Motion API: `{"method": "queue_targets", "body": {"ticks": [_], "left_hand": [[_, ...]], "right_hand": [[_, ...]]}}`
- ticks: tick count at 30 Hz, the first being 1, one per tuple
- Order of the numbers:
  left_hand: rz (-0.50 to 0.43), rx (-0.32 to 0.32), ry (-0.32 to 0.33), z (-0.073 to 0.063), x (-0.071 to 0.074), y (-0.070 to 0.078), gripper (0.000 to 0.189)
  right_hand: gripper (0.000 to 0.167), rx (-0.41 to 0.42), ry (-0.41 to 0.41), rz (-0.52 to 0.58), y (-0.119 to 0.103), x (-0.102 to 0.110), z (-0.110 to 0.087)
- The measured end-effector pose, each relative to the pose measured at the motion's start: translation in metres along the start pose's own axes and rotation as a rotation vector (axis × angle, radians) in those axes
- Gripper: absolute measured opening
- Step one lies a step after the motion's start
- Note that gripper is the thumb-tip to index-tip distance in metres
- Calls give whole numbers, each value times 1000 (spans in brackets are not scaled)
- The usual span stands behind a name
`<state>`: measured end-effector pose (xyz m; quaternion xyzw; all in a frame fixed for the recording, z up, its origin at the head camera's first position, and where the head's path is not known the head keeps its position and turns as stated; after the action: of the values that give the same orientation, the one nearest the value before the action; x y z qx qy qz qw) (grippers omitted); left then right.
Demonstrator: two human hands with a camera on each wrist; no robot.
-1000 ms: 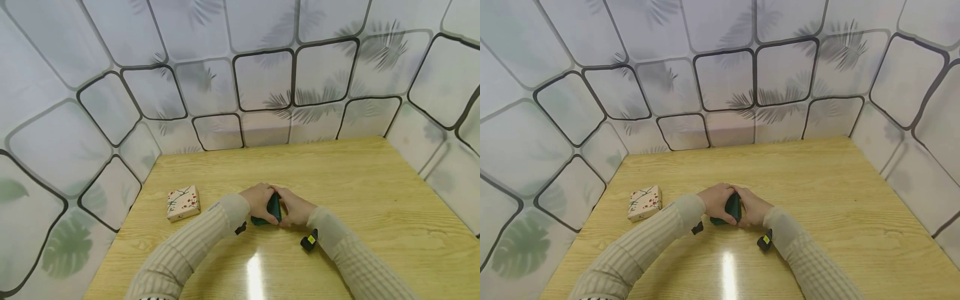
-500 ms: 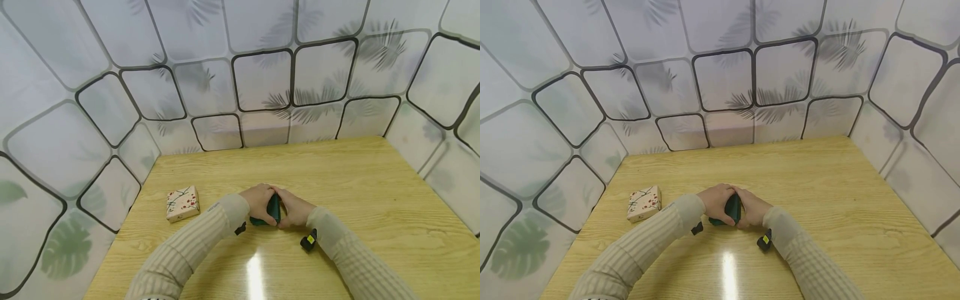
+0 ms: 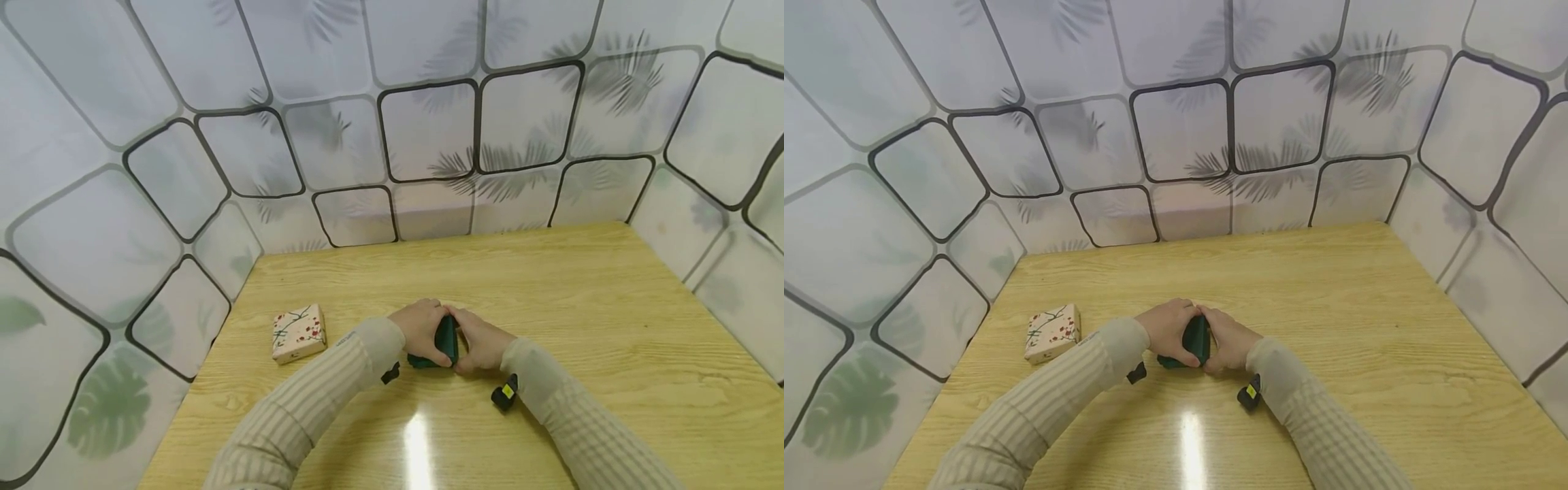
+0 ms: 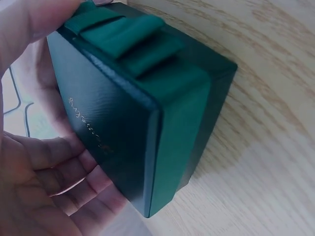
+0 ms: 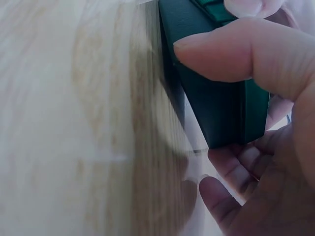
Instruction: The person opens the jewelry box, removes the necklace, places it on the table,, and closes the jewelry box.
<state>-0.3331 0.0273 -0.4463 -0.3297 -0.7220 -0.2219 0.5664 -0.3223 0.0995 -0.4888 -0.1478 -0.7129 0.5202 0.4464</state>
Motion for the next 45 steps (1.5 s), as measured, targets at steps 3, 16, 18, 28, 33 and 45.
{"method": "queue_targets", "body": {"ticks": [3, 16, 18, 28, 33, 45], "left_hand": [[-38, -4, 9, 0, 1, -1, 90], [-82, 1, 7, -3, -1, -4, 94], [-84, -2, 5, -3, -2, -4, 94], [-148, -26, -4, -4, -6, -3, 93], [-212, -39, 20, -2, -5, -5, 86], [-210, -61, 18, -5, -10, -2, 103]], "right_hand": [[115, 6, 3, -1, -3, 1, 0], [115, 24, -1, -18, -8, 3, 2], [117, 25, -5, -24, -8, 3, 3], [118, 29, -50, -31, -10, 0, 4], [121, 37, -76, -6, -9, -1, 2], [116, -26, -51, 11, 1, 2, -2]]}}
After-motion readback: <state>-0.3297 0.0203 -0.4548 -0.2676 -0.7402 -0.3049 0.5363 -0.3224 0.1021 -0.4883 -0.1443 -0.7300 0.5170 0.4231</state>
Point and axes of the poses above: each hand's wrist, its own z-axis towards the middle knuckle, its own x-axis out of the back of the hand, y = z × x, the point moved 9 cm from there along z, towards the middle knuckle, and after that the axes turned 11 degrees about z, right-handed, at the moved point
